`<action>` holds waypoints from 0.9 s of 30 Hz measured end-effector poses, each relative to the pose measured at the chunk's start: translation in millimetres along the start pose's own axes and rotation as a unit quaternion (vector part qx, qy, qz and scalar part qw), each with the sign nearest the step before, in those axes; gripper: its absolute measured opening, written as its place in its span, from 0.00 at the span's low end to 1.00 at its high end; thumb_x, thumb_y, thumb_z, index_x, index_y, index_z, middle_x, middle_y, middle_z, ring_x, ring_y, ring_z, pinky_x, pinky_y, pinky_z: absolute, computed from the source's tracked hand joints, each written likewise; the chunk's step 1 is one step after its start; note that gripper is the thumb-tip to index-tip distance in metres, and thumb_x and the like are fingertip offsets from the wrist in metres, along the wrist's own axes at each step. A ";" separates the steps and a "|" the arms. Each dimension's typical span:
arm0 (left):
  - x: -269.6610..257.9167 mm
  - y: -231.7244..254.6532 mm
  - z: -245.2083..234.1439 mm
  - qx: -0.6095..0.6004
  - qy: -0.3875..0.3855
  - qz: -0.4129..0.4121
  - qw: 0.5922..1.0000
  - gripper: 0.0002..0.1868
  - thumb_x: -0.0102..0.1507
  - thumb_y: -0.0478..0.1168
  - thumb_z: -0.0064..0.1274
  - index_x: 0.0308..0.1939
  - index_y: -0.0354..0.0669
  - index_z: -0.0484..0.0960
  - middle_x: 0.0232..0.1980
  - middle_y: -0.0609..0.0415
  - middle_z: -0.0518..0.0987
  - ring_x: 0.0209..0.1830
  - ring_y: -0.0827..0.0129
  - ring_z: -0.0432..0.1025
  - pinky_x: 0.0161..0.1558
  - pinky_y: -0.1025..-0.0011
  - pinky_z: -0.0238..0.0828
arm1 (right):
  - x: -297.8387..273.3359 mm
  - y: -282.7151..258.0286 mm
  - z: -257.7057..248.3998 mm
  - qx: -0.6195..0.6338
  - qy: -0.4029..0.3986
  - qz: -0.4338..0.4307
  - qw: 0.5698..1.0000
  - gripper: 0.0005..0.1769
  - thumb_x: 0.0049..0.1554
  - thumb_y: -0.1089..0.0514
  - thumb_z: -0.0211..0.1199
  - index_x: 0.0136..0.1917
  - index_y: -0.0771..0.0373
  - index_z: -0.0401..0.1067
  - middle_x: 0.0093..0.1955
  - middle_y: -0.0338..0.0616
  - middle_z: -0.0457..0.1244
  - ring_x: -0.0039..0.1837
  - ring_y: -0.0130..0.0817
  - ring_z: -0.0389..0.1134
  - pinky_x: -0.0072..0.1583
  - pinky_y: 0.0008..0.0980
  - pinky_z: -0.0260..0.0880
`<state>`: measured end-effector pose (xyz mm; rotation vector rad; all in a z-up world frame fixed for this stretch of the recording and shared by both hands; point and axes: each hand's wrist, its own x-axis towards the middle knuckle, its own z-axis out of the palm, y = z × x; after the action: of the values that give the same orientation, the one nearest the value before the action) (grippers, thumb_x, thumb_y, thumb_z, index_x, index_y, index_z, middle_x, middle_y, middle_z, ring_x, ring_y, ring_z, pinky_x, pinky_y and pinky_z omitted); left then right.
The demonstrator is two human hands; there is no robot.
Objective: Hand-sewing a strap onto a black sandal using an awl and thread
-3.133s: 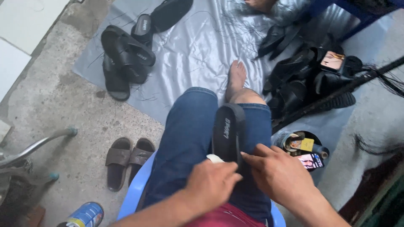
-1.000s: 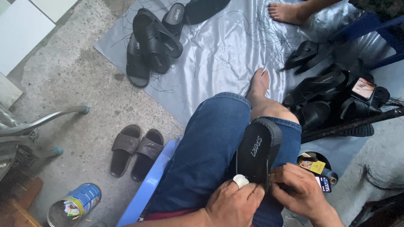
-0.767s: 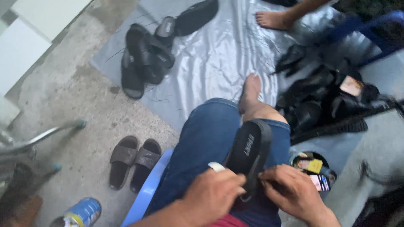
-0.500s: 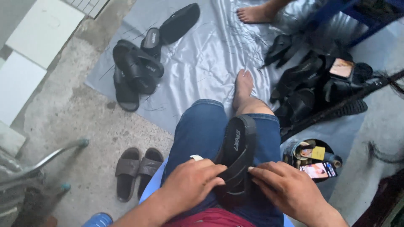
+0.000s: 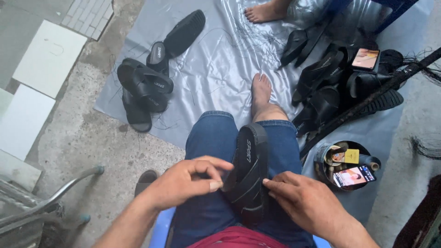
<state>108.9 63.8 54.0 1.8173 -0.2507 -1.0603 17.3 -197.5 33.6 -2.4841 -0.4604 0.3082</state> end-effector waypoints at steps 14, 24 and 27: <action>38.4 0.7 41.7 0.180 0.019 -0.009 0.984 0.08 0.55 0.43 0.45 0.37 0.55 0.66 0.35 0.63 0.80 0.37 0.66 0.75 0.37 0.68 0.65 | -3.7 -6.0 8.9 0.019 0.069 0.001 0.997 0.16 0.50 0.56 0.57 0.54 0.52 0.69 0.44 0.34 0.64 0.41 0.34 0.68 0.37 0.33 0.67; 29.6 22.4 25.4 0.193 -0.078 0.077 0.975 0.10 0.53 0.39 0.42 0.38 0.49 0.63 0.33 0.62 0.79 0.29 0.64 0.72 0.34 0.68 0.62 | -11.4 -3.5 11.7 -0.037 -0.020 0.071 0.997 0.21 0.52 0.52 0.53 0.60 0.46 0.63 0.44 0.32 0.59 0.39 0.36 0.66 0.33 0.41 0.66; 26.4 23.6 28.0 0.233 -0.096 0.186 0.950 0.27 0.59 0.34 0.33 0.62 0.60 0.59 0.52 0.51 0.72 0.45 0.55 0.71 0.36 0.58 0.68 | -8.8 -3.3 2.9 -0.098 -0.131 0.114 0.980 0.27 0.50 0.50 0.53 0.64 0.39 0.57 0.46 0.32 0.56 0.42 0.39 0.66 0.33 0.47 0.67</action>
<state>110.0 18.7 54.9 1.9652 -0.9932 -0.9570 7.5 -196.9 34.3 -2.7068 -0.3227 0.7209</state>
